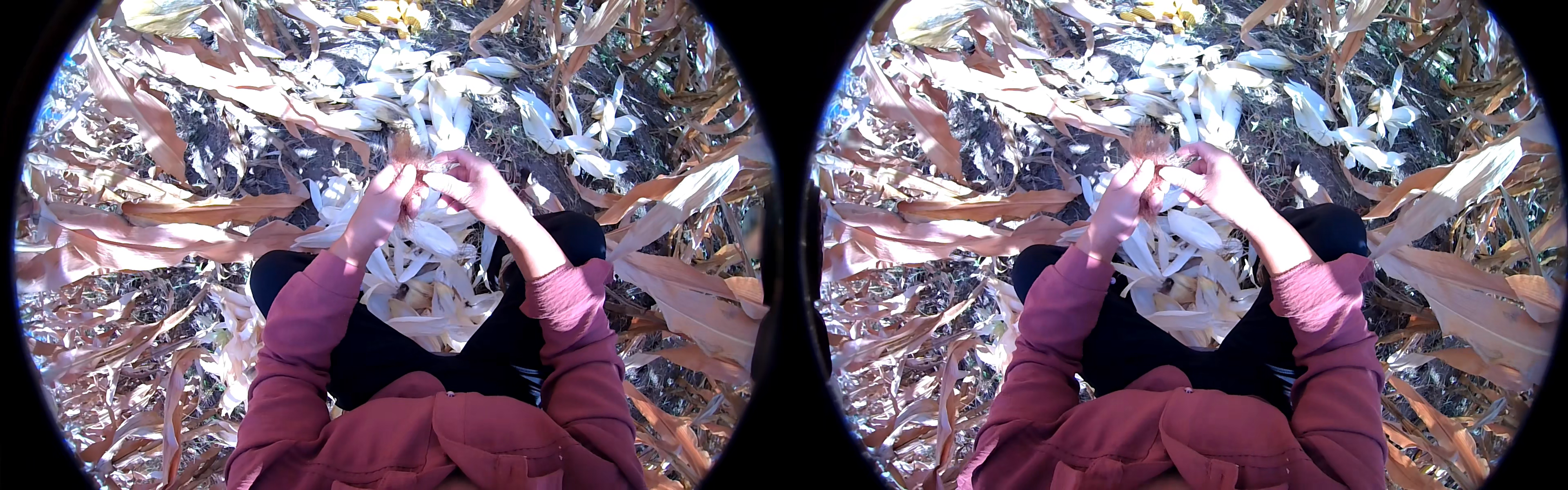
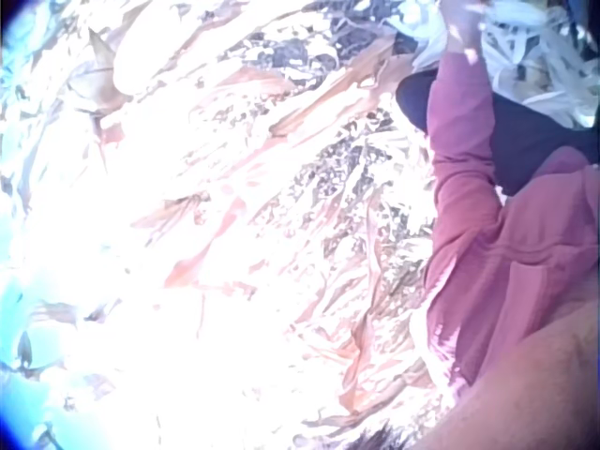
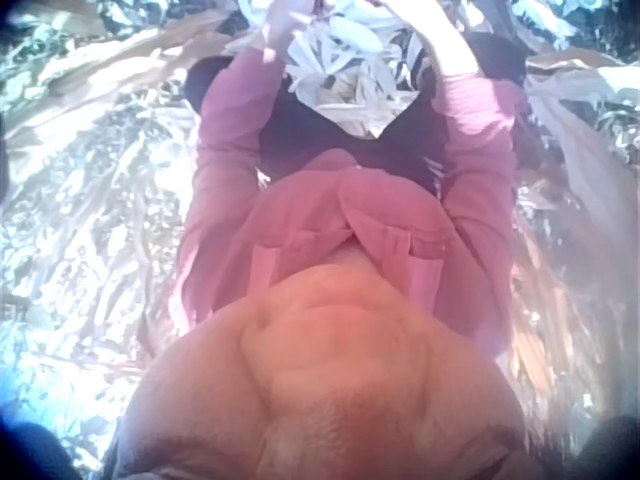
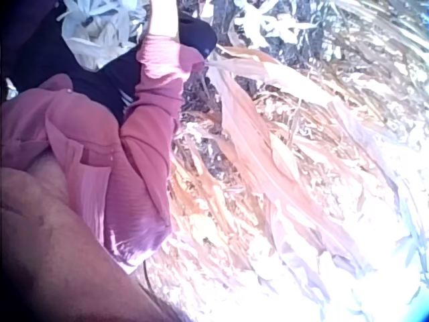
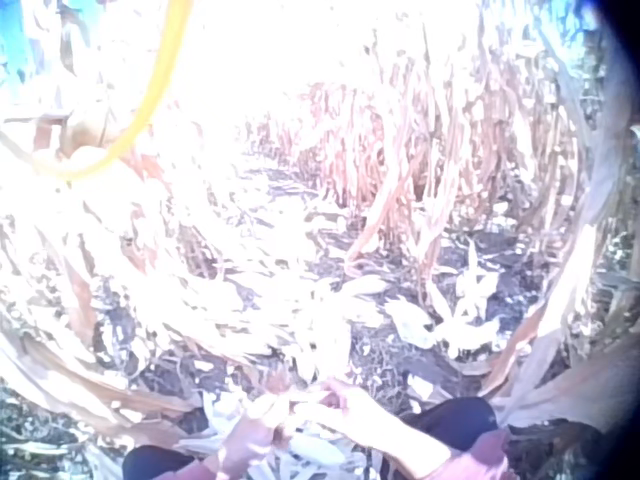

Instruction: The person sits on the ground in a cornfield and shucks corn cobs by hand. They pull back the husks to reveal the kernels and remove the silk, then place the shucked corn aside.

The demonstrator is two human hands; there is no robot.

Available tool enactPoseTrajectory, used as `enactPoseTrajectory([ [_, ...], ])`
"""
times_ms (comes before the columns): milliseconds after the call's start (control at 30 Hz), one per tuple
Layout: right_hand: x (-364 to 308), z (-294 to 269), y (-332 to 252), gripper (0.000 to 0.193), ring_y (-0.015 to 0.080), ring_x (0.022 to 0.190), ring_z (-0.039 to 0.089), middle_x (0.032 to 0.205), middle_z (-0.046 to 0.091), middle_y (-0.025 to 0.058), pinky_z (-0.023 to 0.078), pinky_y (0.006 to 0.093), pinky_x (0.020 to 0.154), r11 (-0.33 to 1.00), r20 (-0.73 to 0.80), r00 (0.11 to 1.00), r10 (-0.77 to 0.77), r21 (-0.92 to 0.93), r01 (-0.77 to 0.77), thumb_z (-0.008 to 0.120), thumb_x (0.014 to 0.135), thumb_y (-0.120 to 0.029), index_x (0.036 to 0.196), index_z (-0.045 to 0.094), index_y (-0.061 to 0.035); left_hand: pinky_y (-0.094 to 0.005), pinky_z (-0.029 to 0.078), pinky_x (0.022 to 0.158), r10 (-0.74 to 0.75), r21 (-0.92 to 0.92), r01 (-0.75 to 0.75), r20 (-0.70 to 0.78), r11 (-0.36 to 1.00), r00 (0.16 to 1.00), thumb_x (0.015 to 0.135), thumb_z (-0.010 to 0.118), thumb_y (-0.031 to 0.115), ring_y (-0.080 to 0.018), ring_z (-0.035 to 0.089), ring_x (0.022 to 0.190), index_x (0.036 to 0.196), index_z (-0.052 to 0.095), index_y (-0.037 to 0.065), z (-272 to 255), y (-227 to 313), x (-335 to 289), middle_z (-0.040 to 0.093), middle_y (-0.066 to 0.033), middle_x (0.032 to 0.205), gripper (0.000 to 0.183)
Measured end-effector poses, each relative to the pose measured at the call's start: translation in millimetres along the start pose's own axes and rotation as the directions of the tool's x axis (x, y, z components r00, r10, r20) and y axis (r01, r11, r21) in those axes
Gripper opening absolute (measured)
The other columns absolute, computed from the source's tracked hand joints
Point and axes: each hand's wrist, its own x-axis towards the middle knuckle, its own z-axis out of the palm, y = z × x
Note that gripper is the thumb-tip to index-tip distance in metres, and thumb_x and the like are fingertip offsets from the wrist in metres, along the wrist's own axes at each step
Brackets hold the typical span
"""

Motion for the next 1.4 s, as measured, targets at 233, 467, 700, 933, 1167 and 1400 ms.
enactPoseTrajectory([
  [233,9.7,-11.3,-0.6,0.016,0.0065,0.059,0.053,0.072,0.061,0.002,0.043,0.0195,0.054,0.979,-0.157,0.986,-0.051,0.186,0.08,0.062,0.088,-0.014,0.093,0.059,0.0006,-0.02,0.039,0.064,0.098,0.152,-0.115,0.119,0.982,0.988,0.097,0.043,0.023,-0.0051,0.046,0.069,0.115,0.052,0.001,10.1,-6.7,0.0,0.054,0.0031,0.08,0.03],
  [467,9.1,-7.2,7.9,0.02,0.0086,0.064,0.054,0.081,0.062,0.0057,0.045,0.0219,0.057,0.986,-0.122,0.986,-0.112,0.11,0.126,0.061,0.088,-0.014,0.1,0.058,0.0024,-0.0193,0.034,0.059,-0.02,0.231,-0.02,0.169,0.973,0.985,0.096,0.046,0.025,-0.0041,0.041,0.066,0.106,0.057,0.002,8.2,-5.1,1.8,0.051,0.0045,0.077,0.027],
  [700,-2.1,-19.8,-12.1,0.059,0.0105,0.075,0.056,0.109,0.055,0.0109,0.046,0.0225,0.06,0.982,-0.096,0.994,0.045,0.185,-0.026,0.067,0.082,-0.035,0.125,0.047,0.0005,-0.02,0.033,0.056,-0.098,0.029,0.096,0.082,0.995,0.992,0.096,0.045,0.022,-0.005,0.04,0.06,0.097,0.054,0.004,8.4,-3.4,-0.2,0.047,0.0036,0.071,0.02],
  [933,-5.2,-16.1,-14.4,0.03,0.0152,0.069,0.056,0.09,0.059,0.0092,0.045,0.0256,0.061,0.908,-0.217,0.911,-0.351,-0.317,0.275,0.07,0.078,-0.02,0.1,0.061,-0.0017,-0.0182,0.034,0.054,-0.144,-0.004,0.145,0.07,0.989,0.987,0.094,0.049,0.025,-0.0033,0.038,0.058,0.096,0.057,0.006,4.3,-5.2,3.8,0.047,0.0054,0.073,0.02],
  [1167,2.1,-2.9,10.2,0.019,0.0202,0.067,0.057,0.079,0.058,0.0104,0.047,0.0301,0.062,0.768,-0.1,0.855,-0.51,-0.501,0.399,0.072,0.075,-0.011,0.089,0.063,-0.001,-0.0176,0.029,0.051,-0.18,0.102,0.175,0.042,0.979,0.983,0.093,0.05,0.025,-0.002,0.037,0.056,0.092,0.058,0.007,9.4,-5.3,2.6,0.046,0.007,0.068,0.019],
  [1400,8.4,-21.9,-0.9,0.019,0.0111,0.066,0.052,0.077,0.06,0.005,0.045,0.026,0.065,0.959,-0.296,0.934,-0.198,-0.254,0.123,0.06,0.084,-0.016,0.091,0.06,0.0015,-0.0179,0.026,0.047,-0.202,0.034,0.201,0.025,0.979,0.979,0.094,0.049,0.026,-0.002,0.034,0.053,0.09,0.055,0.007,7.5,-3.4,1.5,0.043,0.0067,0.065,0.021],
])
